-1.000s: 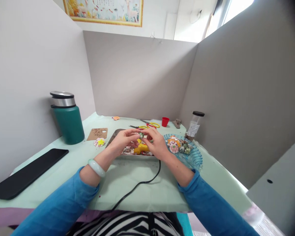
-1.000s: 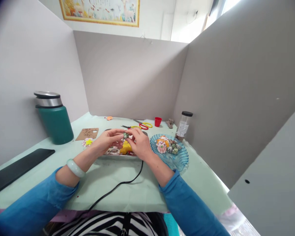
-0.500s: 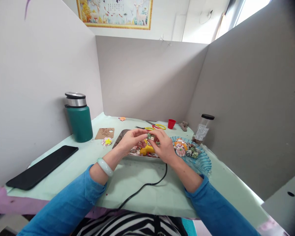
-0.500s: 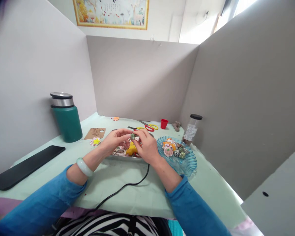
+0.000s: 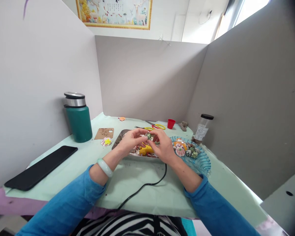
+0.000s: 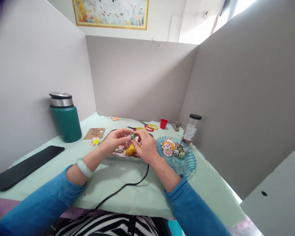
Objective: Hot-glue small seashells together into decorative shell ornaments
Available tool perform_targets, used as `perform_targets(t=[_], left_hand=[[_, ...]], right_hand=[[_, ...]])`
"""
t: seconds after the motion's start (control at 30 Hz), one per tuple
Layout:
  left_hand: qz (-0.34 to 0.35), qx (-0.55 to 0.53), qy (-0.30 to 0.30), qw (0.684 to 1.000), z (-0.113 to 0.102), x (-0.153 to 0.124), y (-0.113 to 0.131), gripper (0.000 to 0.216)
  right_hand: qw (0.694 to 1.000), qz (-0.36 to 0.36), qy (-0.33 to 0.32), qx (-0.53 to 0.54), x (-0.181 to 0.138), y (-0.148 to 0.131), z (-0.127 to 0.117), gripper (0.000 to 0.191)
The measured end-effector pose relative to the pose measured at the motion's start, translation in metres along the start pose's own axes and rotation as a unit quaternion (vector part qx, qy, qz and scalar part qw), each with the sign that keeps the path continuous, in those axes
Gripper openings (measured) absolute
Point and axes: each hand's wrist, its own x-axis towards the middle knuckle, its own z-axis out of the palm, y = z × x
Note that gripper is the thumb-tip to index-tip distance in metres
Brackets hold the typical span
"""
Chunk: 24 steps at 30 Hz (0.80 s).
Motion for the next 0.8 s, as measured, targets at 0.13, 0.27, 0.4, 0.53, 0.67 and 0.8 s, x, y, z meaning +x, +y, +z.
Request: perform_targets(t=[0.13,0.27,0.4,0.53,0.67,0.8], left_hand=[[0.019,0.034,0.011,0.999,0.0007,0.0014,-0.0018,0.04],[0.068,0.106,0.029,0.992,0.0029,0.0018,-0.0021,0.038],[0.085,0.123,0.04,0.988,0.0055,0.0007,-0.0008,0.035],[0.072,0.071,0.036,0.994,0.0066,0.0001,0.0002,0.036],[0.045,-0.005,0.005,0.999,0.0056,-0.0003,0.0003,0.04],[0.022,-0.013,-0.007,1.0,0.0034,-0.0008,-0.001,0.045]], right_hand=[[1.0,-0.018,-0.005,0.013,-0.0002,0.0022,0.001,0.027],[0.999,-0.02,-0.008,0.029,-0.0006,0.0043,0.002,0.028],[0.999,-0.013,-0.012,0.038,-0.0011,0.004,0.0023,0.027],[0.999,0.0,-0.007,0.035,-0.0003,0.0022,0.0008,0.028],[1.0,0.002,-0.016,0.025,0.0004,0.0002,-0.0012,0.025],[1.0,0.0,-0.023,0.021,0.0009,-0.0026,0.0003,0.025]])
